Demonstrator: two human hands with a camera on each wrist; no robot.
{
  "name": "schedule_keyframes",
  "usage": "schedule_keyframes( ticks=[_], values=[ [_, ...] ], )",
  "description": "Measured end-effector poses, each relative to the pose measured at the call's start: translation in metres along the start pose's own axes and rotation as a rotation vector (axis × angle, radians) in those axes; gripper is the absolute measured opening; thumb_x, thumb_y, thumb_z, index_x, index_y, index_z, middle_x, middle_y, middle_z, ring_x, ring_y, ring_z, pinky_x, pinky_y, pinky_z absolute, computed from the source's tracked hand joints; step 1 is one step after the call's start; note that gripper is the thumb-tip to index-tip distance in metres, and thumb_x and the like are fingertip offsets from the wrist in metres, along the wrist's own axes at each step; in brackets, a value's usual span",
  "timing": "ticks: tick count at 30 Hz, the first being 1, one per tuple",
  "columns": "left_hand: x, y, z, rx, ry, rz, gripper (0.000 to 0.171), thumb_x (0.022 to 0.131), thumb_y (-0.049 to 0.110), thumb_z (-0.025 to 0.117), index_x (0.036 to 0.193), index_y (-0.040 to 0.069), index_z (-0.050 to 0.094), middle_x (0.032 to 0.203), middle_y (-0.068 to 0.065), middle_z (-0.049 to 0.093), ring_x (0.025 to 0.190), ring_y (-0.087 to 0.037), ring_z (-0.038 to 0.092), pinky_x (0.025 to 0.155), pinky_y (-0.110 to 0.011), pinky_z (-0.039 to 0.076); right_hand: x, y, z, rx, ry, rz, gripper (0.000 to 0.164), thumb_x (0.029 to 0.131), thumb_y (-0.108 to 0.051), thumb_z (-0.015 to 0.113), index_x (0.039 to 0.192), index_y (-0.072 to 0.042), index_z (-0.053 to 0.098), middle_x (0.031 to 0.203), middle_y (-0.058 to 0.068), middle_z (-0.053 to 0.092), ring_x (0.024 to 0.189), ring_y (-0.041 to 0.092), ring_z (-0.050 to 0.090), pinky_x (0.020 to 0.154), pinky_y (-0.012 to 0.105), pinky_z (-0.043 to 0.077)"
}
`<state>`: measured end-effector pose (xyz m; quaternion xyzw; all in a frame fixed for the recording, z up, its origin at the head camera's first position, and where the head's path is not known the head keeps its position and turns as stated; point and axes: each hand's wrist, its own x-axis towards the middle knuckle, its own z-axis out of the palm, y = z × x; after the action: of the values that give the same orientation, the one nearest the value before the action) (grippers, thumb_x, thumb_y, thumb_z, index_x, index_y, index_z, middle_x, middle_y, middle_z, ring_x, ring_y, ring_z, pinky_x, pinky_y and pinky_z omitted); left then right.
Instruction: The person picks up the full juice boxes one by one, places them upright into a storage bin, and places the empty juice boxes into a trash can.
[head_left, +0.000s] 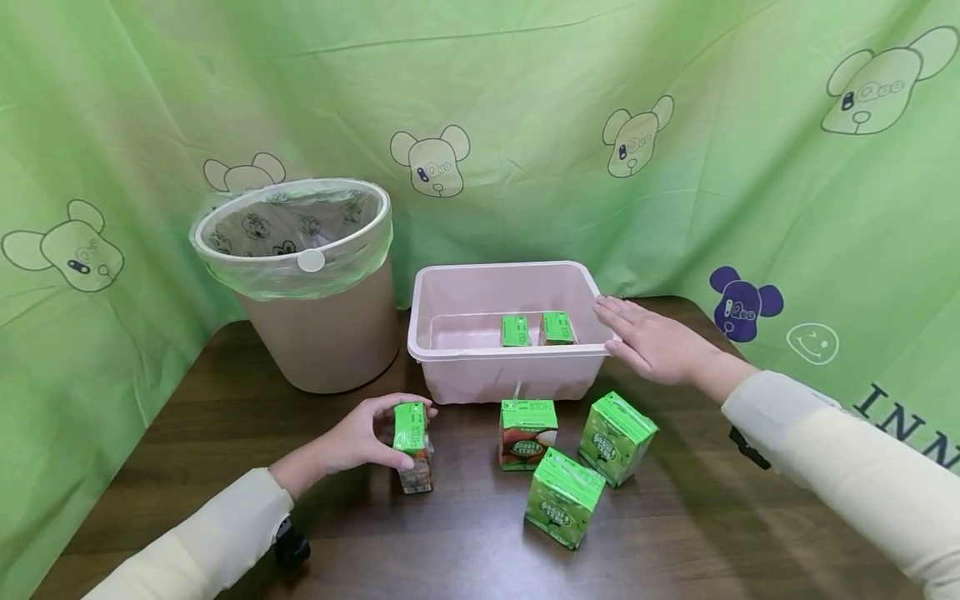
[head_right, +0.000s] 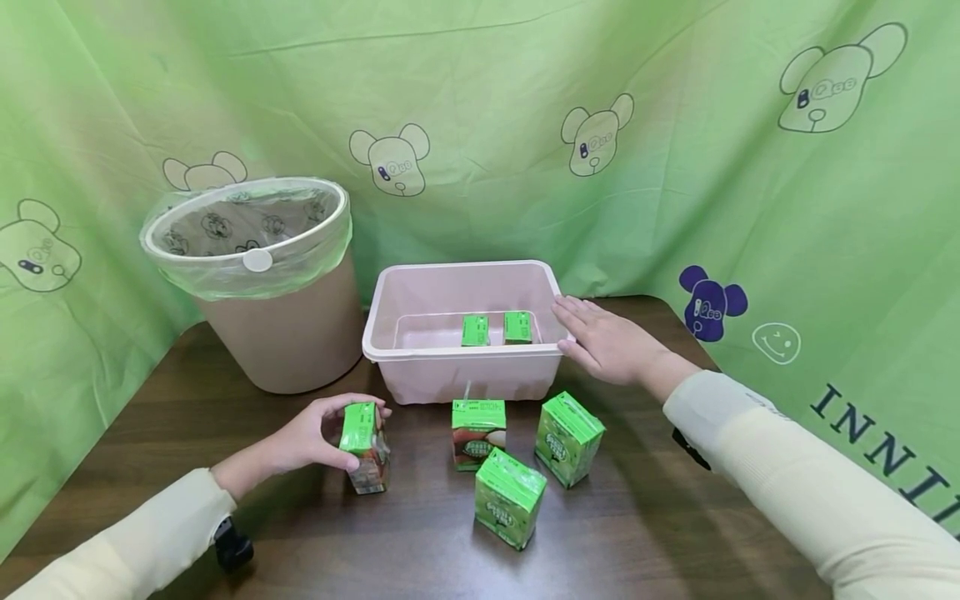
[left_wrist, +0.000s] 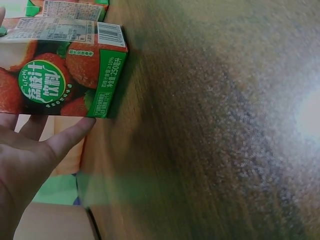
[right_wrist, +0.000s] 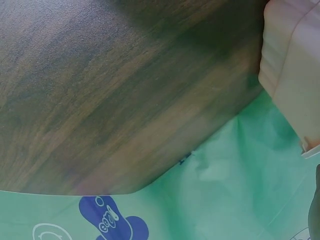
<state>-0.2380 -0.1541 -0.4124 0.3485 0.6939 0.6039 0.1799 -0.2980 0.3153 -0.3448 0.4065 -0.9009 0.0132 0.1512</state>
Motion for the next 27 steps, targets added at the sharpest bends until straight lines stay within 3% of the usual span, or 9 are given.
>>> schedule_keyframes(
  ticks=[7, 16, 27],
  values=[
    [0.001, 0.0, 0.0, 0.014, 0.01, 0.002, 0.067, 0.073, 0.001, 0.081, 0.133, -0.005, 0.051, 0.131, -0.033, 0.051, 0.098, -0.023, 0.063, 0.081, -0.034, 0.056, 0.0, 0.0, 0.001, 0.011, 0.006, 0.009, 0.054, 0.103, -0.025, 0.044, 0.143, 0.011, 0.037, 0.149, 0.026, 0.035, 0.138, 0.041, 0.031, 0.113, 0.048, 0.025],
    [0.002, 0.002, 0.003, 0.006, -0.002, 0.034, 0.067, 0.072, -0.001, 0.081, 0.13, -0.011, 0.05, 0.127, -0.035, 0.052, 0.097, -0.025, 0.065, 0.079, -0.032, 0.056, 0.0, 0.001, 0.001, 0.008, -0.007, 0.014, 0.054, 0.103, -0.026, 0.044, 0.143, 0.011, 0.037, 0.149, 0.027, 0.035, 0.14, 0.038, 0.028, 0.114, 0.048, 0.025],
    [0.003, 0.018, 0.004, 0.048, 0.014, 0.055, 0.066, 0.072, 0.0, 0.082, 0.13, -0.007, 0.053, 0.123, -0.016, 0.063, 0.1, -0.024, 0.064, 0.081, -0.032, 0.056, 0.0, 0.001, 0.002, 0.013, -0.011, 0.022, 0.054, 0.103, -0.026, 0.044, 0.143, 0.01, 0.037, 0.15, 0.026, 0.034, 0.14, 0.038, 0.027, 0.114, 0.048, 0.024]
  ],
)
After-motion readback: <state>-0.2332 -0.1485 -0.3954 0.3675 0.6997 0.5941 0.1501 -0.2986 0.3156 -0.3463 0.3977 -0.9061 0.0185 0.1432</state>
